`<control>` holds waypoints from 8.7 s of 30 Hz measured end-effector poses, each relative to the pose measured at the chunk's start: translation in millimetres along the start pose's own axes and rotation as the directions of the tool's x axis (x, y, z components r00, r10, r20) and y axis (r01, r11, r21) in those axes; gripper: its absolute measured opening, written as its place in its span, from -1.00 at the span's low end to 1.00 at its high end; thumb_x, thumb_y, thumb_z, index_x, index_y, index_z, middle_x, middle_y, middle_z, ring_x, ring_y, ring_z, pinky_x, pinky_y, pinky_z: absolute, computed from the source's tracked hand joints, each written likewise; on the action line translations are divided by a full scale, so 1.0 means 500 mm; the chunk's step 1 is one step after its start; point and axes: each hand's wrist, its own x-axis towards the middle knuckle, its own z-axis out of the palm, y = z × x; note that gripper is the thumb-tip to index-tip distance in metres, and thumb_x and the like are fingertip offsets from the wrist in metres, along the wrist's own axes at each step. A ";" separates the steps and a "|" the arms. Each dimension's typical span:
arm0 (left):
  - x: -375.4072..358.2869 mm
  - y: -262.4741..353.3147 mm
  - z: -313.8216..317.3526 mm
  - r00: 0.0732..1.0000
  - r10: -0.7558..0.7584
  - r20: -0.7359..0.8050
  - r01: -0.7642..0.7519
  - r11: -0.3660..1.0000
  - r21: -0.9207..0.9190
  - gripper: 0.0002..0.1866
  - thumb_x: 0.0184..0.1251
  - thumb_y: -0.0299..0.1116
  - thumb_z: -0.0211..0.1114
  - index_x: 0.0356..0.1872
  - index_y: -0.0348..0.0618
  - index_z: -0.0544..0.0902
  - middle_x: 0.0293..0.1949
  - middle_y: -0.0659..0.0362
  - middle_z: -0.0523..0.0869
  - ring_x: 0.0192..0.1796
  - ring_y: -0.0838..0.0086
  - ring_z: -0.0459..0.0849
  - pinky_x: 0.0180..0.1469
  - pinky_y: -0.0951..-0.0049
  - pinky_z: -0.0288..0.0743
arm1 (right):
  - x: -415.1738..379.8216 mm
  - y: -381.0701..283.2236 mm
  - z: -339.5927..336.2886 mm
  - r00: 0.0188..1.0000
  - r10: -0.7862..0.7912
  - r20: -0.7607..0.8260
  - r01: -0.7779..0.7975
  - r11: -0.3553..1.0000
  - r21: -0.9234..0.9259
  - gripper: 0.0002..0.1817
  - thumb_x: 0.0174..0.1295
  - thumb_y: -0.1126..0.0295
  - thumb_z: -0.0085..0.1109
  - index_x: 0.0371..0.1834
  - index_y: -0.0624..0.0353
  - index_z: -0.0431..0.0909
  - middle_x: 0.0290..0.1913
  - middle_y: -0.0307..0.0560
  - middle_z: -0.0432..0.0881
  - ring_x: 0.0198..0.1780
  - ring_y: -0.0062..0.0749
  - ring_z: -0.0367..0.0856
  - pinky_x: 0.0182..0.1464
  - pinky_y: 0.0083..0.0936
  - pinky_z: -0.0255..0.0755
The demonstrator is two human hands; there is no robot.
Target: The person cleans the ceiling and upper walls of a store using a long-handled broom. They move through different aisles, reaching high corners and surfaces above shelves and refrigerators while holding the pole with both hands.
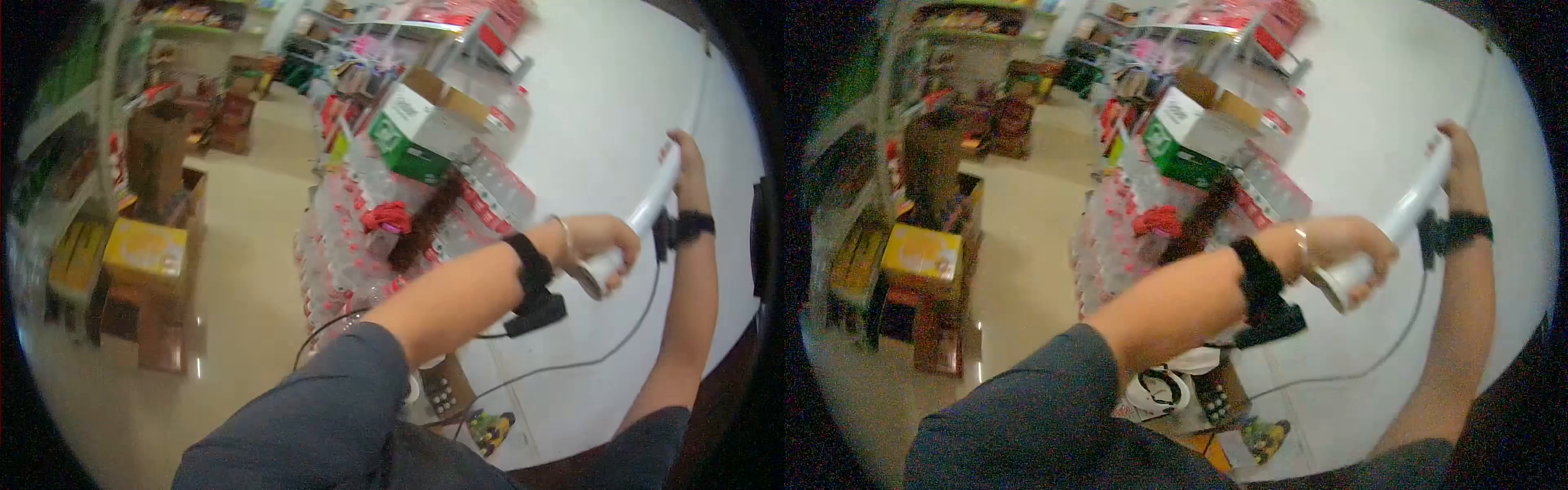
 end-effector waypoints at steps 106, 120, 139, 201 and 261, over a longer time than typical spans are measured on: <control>-0.703 1.302 -1.923 0.944 0.287 -0.163 -0.196 0.884 0.424 -0.61 -0.09 -0.56 0.13 -0.15 -0.26 0.26 -0.55 0.14 0.44 -0.67 0.45 0.50 -0.67 0.46 0.39 | 1.211 0.425 2.110 0.995 -0.022 -0.096 0.020 1.000 -0.023 -0.52 -0.03 0.46 0.07 -0.05 0.43 0.16 -0.49 0.07 0.43 -0.59 -0.25 0.50 -0.55 -0.33 0.47; -0.779 1.419 -2.251 0.969 0.227 -0.096 -0.138 0.825 0.549 -0.51 -0.15 -0.55 0.14 -0.11 -0.37 0.19 -0.49 0.11 0.43 -0.60 0.42 0.54 -0.60 0.47 0.42 | 1.351 0.572 2.365 0.983 -0.002 -0.182 0.009 0.999 0.036 -0.53 -0.14 0.53 0.05 -0.12 0.49 0.17 -0.50 0.09 0.40 -0.65 -0.27 0.47 -0.62 -0.41 0.44; -0.731 1.361 -2.218 0.953 0.141 0.269 -0.264 0.820 0.508 -0.37 -0.08 -0.55 0.11 0.06 -0.41 0.03 -0.53 0.08 0.47 -0.61 0.41 0.53 -0.55 0.45 0.44 | 1.257 0.532 2.197 0.915 -0.009 -0.402 -0.022 0.997 -0.071 -0.75 -0.16 0.48 0.06 -0.38 0.30 0.28 -0.60 -0.01 0.35 -0.70 -0.31 0.41 -0.68 -0.41 0.40; -1.389 1.105 -2.742 0.694 0.355 -0.627 0.290 0.659 0.694 -0.35 -0.14 -0.49 0.23 0.10 -0.21 0.24 -0.01 0.02 0.43 0.05 0.32 0.38 0.08 0.39 0.24 | 1.214 0.974 2.952 0.987 0.161 -0.011 -0.152 0.948 0.278 -0.68 -0.05 0.47 0.01 -0.26 0.28 0.13 -0.61 -0.02 0.36 -0.72 -0.34 0.42 -0.76 -0.40 0.36; -1.041 2.164 -3.769 0.890 0.421 -0.173 0.054 0.281 0.958 -0.57 -0.18 -0.33 0.23 -0.30 -0.50 0.43 -0.53 -0.01 0.57 -0.43 0.27 0.59 -0.38 0.36 0.46 | 2.253 1.168 3.699 0.960 -0.212 -0.185 0.245 0.953 0.176 -0.62 -0.08 0.57 0.06 -0.17 0.42 0.19 -0.45 0.10 0.38 -0.62 -0.25 0.43 -0.64 -0.35 0.37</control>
